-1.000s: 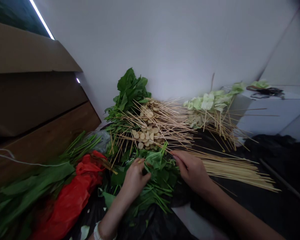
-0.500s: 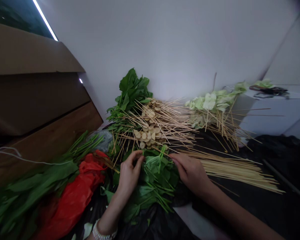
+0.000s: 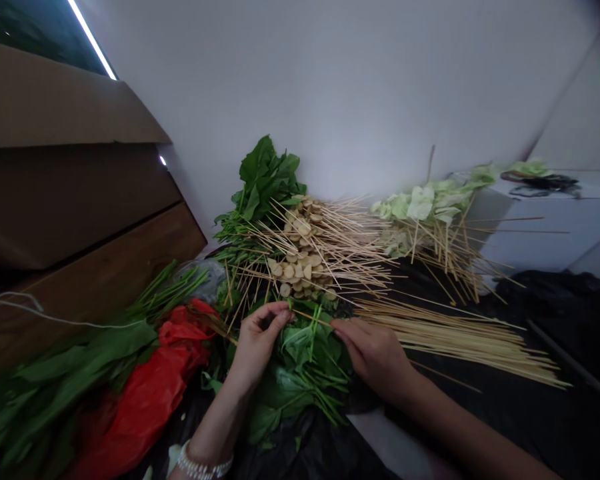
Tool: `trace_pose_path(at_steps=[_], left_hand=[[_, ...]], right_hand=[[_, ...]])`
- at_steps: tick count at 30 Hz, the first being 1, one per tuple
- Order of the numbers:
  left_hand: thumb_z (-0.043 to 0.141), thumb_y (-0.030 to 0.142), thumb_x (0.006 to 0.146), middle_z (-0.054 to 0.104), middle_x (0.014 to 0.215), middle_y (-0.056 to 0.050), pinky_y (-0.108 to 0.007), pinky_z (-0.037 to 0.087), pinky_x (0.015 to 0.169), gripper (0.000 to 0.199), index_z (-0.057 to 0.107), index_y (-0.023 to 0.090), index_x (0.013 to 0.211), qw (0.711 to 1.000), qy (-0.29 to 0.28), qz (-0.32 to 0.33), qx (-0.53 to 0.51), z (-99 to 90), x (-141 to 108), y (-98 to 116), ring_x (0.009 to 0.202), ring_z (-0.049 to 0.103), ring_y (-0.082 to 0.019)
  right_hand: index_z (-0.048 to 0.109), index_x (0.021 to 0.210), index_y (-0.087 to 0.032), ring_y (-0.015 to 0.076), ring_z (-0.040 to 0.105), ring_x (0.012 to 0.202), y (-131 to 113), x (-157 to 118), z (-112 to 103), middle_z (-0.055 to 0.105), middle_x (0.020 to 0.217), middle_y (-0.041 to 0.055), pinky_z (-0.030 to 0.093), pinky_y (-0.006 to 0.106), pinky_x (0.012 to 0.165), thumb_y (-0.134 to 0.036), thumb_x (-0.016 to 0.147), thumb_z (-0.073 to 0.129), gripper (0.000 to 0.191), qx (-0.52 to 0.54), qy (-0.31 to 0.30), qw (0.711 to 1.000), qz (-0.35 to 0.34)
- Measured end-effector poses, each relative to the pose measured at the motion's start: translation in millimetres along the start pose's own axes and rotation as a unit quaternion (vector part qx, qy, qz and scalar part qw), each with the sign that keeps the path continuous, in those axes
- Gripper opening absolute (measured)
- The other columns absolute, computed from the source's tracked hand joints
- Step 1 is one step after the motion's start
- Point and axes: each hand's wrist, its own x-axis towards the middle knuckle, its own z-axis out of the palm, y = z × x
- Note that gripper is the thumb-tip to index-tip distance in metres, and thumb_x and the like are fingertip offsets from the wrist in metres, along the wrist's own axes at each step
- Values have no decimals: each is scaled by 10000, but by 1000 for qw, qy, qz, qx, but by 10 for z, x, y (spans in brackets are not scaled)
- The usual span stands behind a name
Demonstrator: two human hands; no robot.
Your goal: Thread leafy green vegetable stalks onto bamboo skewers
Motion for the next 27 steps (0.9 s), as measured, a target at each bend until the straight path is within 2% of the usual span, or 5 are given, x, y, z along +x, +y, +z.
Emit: trace_pose_path(at_steps=[8, 15, 27], left_hand=[[752, 370, 723, 727, 743, -34, -282, 482, 794, 243, 754, 179, 874, 998, -15, 37, 56, 23, -18, 65, 755, 645, -182], [768, 373, 715, 742, 780, -40, -262, 484, 768, 267, 765, 186, 906, 999, -20, 19, 33, 4, -8, 13, 758, 650, -172], [765, 377, 722, 749, 795, -41, -261, 495, 771, 274, 767, 175, 907, 998, -34, 29, 46, -8, 1, -28, 765, 660, -164]], right_hand=[[695, 1041, -202, 138, 635, 667, 10, -1, 7, 681, 759, 52, 481, 217, 640, -201, 983, 394, 307, 13, -15, 1000, 5], [693, 1061, -205, 138, 639, 684, 9, -9, 5, 684, 769, 51, 485, 217, 651, -191, 978, 399, 305, 11, -19, 1000, 3], [690, 1055, -190, 148, 654, 738, 0, -21, 12, 695, 809, 63, 498, 224, 707, -212, 989, 395, 303, 22, -18, 1000, 8]])
